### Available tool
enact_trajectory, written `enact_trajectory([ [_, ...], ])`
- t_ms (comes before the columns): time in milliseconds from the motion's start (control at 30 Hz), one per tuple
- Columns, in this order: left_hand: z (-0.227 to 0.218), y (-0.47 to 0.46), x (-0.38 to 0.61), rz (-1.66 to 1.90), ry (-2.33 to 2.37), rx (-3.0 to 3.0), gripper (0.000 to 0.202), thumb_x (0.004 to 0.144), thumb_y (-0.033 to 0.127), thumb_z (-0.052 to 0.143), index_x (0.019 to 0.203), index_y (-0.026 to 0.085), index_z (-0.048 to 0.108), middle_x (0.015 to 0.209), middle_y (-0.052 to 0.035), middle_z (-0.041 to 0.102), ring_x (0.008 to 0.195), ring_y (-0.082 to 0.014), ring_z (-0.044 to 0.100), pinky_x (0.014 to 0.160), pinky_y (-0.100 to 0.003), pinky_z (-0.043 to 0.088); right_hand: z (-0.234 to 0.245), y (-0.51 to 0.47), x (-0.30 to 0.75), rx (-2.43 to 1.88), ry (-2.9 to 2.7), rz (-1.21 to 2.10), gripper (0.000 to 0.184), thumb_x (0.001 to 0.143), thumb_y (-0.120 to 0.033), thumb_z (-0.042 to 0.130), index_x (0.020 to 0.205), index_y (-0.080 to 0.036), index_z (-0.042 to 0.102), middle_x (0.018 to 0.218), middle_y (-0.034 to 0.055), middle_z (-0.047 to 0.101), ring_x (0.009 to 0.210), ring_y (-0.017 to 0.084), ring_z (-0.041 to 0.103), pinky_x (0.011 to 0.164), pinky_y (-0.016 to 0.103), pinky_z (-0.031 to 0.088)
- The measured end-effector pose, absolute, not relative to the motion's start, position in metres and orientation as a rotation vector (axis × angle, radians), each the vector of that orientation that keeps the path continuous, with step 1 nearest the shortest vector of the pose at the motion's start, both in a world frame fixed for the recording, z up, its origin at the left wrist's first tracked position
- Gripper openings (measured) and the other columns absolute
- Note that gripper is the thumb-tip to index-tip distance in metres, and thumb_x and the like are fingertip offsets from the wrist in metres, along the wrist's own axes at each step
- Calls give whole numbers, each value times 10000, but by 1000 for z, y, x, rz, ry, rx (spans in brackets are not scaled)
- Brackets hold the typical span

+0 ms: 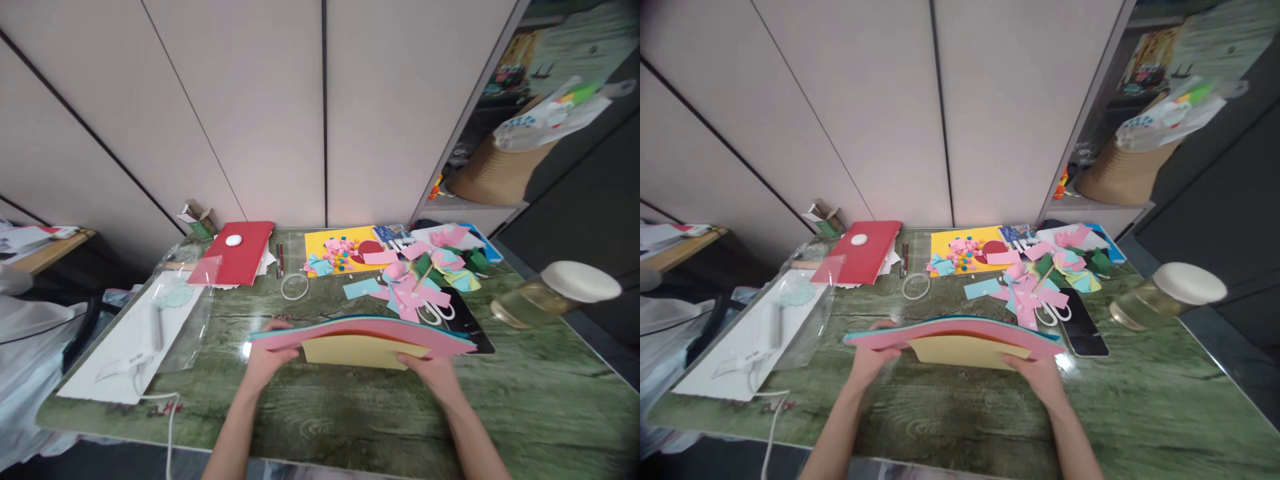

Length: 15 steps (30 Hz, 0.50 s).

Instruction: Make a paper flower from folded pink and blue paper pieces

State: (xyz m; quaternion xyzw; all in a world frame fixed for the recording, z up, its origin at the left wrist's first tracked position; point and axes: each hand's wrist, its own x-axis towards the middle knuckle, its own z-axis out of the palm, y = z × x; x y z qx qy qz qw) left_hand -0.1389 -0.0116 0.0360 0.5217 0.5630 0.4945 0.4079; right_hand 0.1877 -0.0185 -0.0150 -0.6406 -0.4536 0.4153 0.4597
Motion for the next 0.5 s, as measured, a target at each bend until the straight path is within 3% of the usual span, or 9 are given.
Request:
enact_trajectory([
  [167,40,-7,-148,1255,1229,1387,307,471,301,787,707,181,634,738,-28,614,745,-202,556,738,-303,427,-8,-13,192,-1512,-1219,1066,300,458,-303,771,714,-171,687,768,60,706,734,259,643,715,383,527],
  [333,37,1,-156,1106,1200,1426,288,466,297,788,674,164,639,689,-48,625,676,-197,556,659,-298,440,1,-4,196,-1389,-1346,1118,364,485,-305,779,808,-167,683,855,77,695,808,260,633,767,398,501],
  [500,12,8,-161,1182,1375,1181,311,453,279,774,703,141,649,711,-56,667,680,-207,588,655,-301,462,-5,0,200,-1315,-1449,1165,231,527,-351,760,637,-177,654,764,68,683,824,253,616,836,406,458],
])
